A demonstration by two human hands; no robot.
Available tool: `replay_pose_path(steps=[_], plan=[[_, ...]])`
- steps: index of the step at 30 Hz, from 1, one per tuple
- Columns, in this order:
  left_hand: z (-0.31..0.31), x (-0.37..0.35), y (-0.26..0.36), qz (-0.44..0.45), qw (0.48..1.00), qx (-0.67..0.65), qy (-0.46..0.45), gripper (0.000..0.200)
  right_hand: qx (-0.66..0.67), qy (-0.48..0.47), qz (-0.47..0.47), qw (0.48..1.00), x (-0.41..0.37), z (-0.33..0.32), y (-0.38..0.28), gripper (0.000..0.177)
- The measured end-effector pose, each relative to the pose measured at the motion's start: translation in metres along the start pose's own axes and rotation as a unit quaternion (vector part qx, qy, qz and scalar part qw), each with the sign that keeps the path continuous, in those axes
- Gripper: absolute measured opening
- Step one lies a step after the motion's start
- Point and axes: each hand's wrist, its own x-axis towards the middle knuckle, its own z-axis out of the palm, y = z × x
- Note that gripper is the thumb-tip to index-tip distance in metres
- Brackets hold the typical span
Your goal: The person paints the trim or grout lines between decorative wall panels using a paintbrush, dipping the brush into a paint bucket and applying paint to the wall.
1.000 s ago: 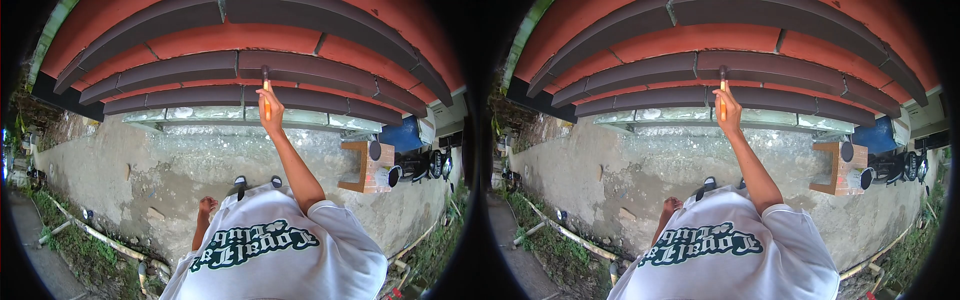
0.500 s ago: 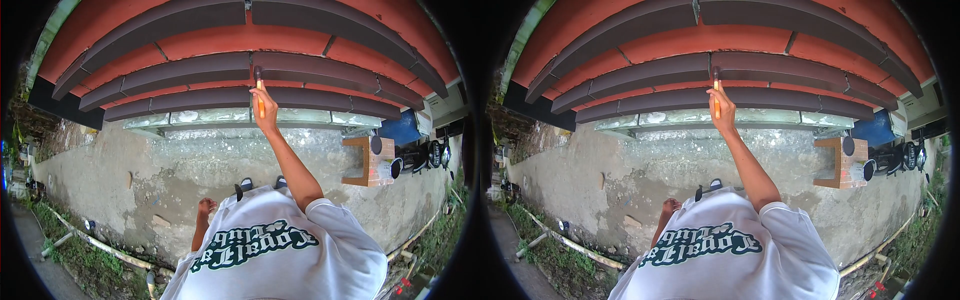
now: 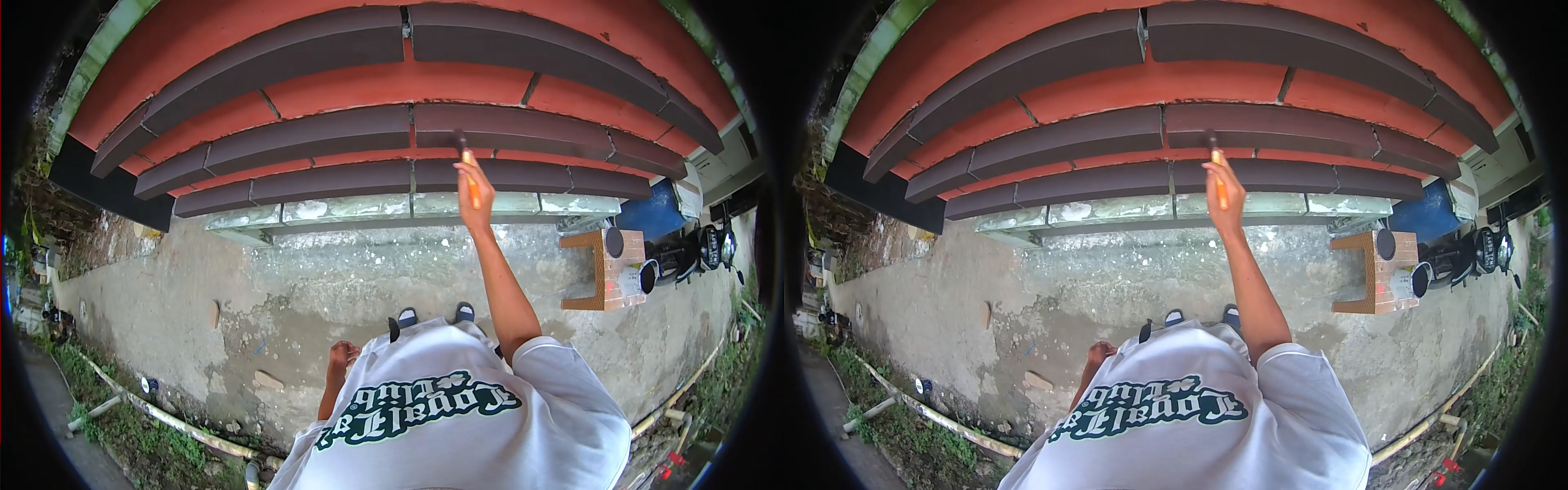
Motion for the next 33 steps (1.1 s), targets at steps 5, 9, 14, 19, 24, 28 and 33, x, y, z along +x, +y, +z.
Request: replay_pose_path(steps=[5, 9, 14, 19, 24, 28, 33], plan=[[0.008, 0.009, -0.001, -0.007, 1.0, 0.001, 0.001, 0.028, -0.074, 0.112, 0.001, 0.991, 0.007, -0.02, 0.008, 0.019], [0.015, 0.01, 0.01, -0.009, 1.0, 0.02, -0.013, 0.028, -0.081, 0.071, -0.008, 0.994, -0.002, 0.006, 0.003, 0.017], [0.023, 0.018, 0.008, -0.003, 0.999, 0.015, -0.029, 0.029, -0.006, 0.006, -0.015, 1.0, -0.015, 0.045, -0.008, 0.016], [0.028, 0.024, 0.011, -0.016, 0.999, 0.034, -0.037, 0.03, 0.07, -0.104, -0.034, 0.991, -0.014, 0.06, -0.023, 0.016], [0.033, 0.018, 0.026, -0.03, 0.999, 0.028, -0.024, 0.031, 0.06, -0.081, -0.009, 0.995, 0.002, 0.043, -0.009, 0.018], [0.032, 0.01, 0.028, -0.034, 0.999, 0.019, -0.003, 0.032, 0.025, 0.028, 0.013, 0.999, 0.004, 0.005, 0.007, 0.018], [0.024, 0.001, 0.008, -0.038, 0.999, 0.01, 0.0, 0.034, -0.081, 0.165, 0.025, 0.983, 0.005, -0.007, 0.012, 0.019]])
